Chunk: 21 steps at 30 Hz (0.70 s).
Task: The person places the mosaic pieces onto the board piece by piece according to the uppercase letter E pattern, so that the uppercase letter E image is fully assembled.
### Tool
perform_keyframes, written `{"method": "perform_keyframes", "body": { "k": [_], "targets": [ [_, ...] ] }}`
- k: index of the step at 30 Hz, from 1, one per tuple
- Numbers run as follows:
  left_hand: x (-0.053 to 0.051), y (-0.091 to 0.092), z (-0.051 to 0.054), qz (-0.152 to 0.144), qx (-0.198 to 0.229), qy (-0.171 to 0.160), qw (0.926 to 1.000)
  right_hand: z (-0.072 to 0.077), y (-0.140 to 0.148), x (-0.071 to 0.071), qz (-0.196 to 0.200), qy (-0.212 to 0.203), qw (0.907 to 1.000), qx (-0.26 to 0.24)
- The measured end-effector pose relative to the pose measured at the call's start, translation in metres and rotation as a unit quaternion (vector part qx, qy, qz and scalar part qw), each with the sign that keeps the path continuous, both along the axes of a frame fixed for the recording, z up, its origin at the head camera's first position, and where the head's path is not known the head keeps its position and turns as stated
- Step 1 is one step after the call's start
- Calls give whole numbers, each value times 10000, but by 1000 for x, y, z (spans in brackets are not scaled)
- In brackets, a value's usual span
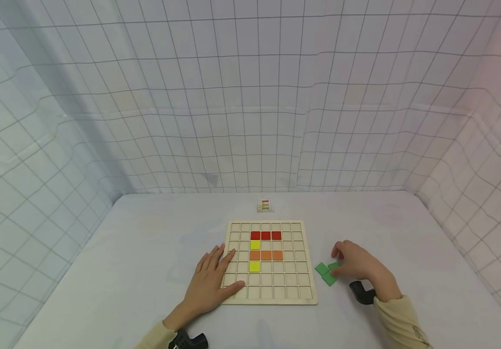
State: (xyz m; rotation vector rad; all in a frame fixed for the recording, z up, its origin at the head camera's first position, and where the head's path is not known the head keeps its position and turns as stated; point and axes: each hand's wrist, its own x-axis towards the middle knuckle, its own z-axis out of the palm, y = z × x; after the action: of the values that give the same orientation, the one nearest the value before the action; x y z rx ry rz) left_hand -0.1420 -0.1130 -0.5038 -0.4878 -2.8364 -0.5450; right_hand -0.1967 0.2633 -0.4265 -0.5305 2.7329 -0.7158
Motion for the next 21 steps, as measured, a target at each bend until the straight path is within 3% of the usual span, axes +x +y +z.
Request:
{"method": "perform_keyframes", "body": {
  "k": [8, 14, 21],
  "targets": [
    [0, -1, 1, -20, 43, 27, 10000, -11, 8, -7, -185, 101, 9996, -171],
    [0, 0, 0, -20, 76, 47, 10000, -10, 11, -6, -553, 111, 9984, 87],
    [-1, -1, -3, -27, 75, 95, 9999, -6, 7, 0, -604, -17, 9972, 450]
  ]
}}
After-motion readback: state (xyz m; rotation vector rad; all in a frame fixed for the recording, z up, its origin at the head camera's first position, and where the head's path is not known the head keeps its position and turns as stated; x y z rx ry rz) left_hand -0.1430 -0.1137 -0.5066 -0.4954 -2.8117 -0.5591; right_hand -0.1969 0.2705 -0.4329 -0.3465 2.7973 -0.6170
